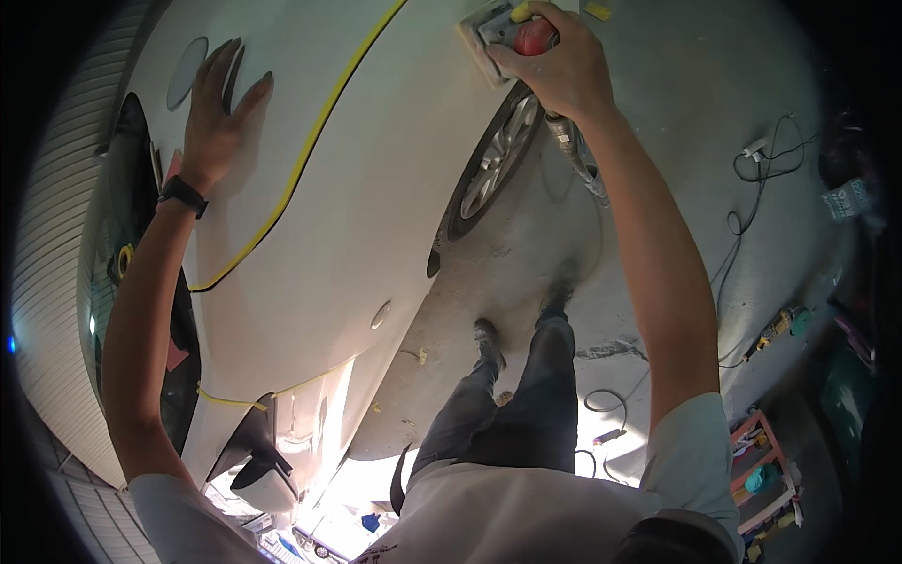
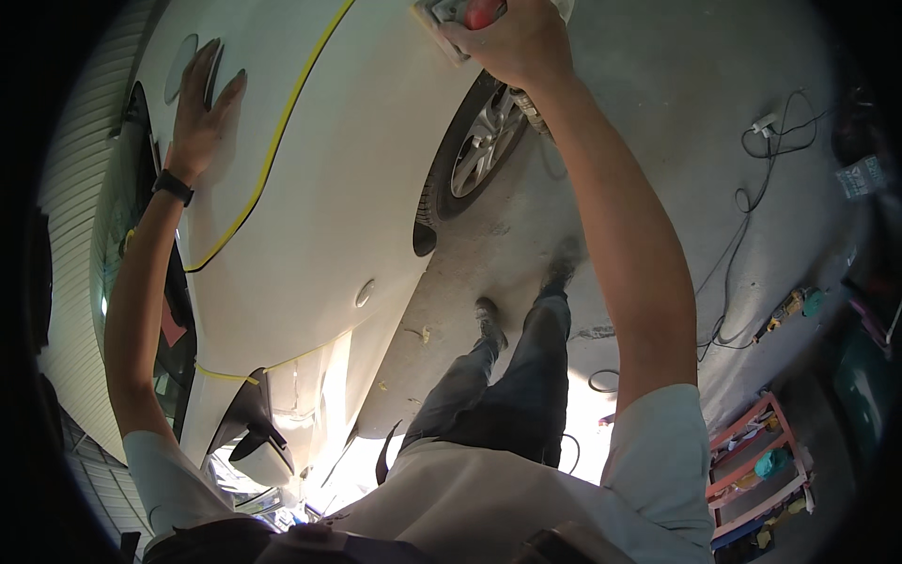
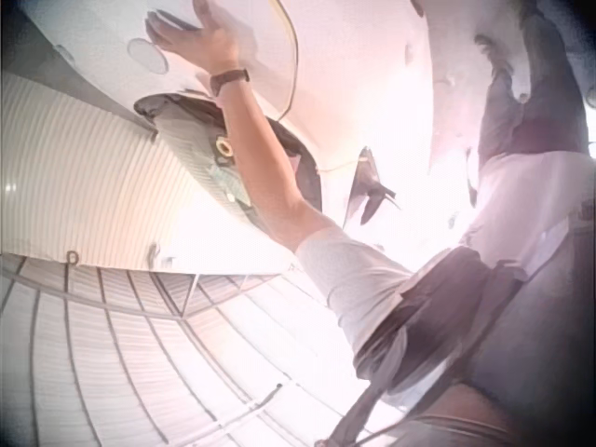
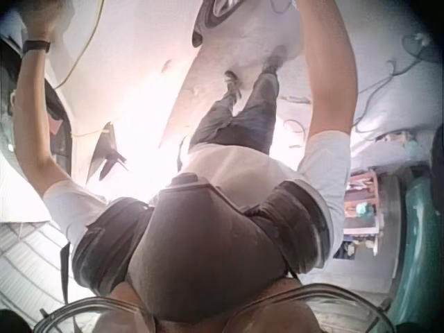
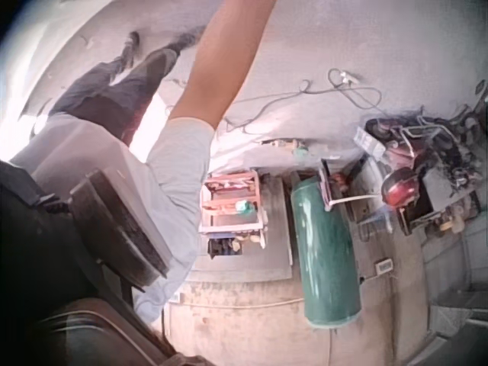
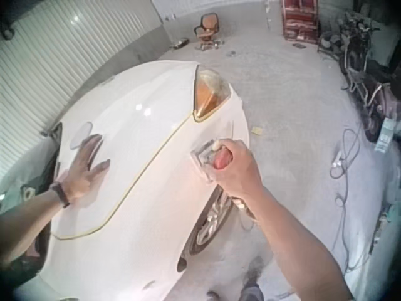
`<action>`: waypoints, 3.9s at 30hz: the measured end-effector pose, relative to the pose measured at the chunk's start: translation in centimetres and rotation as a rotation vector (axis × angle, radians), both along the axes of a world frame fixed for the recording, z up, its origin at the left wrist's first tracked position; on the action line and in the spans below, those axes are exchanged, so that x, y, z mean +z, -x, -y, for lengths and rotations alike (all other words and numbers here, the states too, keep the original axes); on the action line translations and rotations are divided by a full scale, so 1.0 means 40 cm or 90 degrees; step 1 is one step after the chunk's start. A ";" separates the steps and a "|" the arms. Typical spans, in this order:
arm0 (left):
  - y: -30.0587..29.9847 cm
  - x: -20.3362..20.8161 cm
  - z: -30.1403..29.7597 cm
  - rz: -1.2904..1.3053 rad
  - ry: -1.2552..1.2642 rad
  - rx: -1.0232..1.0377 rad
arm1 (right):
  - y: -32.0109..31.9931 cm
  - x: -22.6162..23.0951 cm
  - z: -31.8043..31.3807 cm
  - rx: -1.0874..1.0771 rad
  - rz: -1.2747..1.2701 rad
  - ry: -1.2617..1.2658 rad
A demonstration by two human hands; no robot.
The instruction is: The person applies yellow masking tape along the front fender and headlight area of a white car to protect adjacent surfaces. Then, using a handheld electric sander with a sanding pad, the person sands the taped-off fender area in back-and-forth motions, moving along the panel and around the headlight.
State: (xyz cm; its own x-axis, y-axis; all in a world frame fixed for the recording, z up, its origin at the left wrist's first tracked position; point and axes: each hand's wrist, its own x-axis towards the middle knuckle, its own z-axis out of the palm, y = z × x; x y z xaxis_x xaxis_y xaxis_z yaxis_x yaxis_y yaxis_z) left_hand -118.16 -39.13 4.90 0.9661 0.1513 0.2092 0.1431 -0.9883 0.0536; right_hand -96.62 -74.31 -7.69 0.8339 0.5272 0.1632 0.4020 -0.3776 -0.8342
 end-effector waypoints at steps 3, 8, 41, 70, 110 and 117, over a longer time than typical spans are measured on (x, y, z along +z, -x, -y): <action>-0.006 0.008 0.057 0.025 -0.080 0.068 | 0.003 -0.043 0.108 -0.037 0.017 0.101; 0.195 -0.042 0.448 0.196 0.042 0.022 | 0.129 -0.046 0.413 0.021 -0.038 0.034; 0.723 -0.134 1.281 -0.196 0.754 -0.009 | 0.250 0.272 0.783 0.209 -0.006 0.078; 0.217 0.033 1.387 -0.359 0.683 -0.150 | 0.269 0.387 1.432 -0.091 -0.191 0.097; 1.407 -0.096 2.132 -0.425 1.087 0.878 | 0.259 0.308 1.186 0.274 -0.108 0.183; 1.611 -0.045 2.237 -0.348 1.135 1.075 | 0.358 0.342 1.093 0.348 -0.050 0.260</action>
State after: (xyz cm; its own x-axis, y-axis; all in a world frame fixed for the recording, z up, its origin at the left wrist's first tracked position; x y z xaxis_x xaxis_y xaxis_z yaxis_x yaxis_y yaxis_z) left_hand -182.60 -128.62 3.09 -0.1592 0.1427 -0.9769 0.6393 0.7689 0.0082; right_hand -110.95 -118.02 6.00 0.4321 0.8819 -0.1886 0.5684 -0.4287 -0.7022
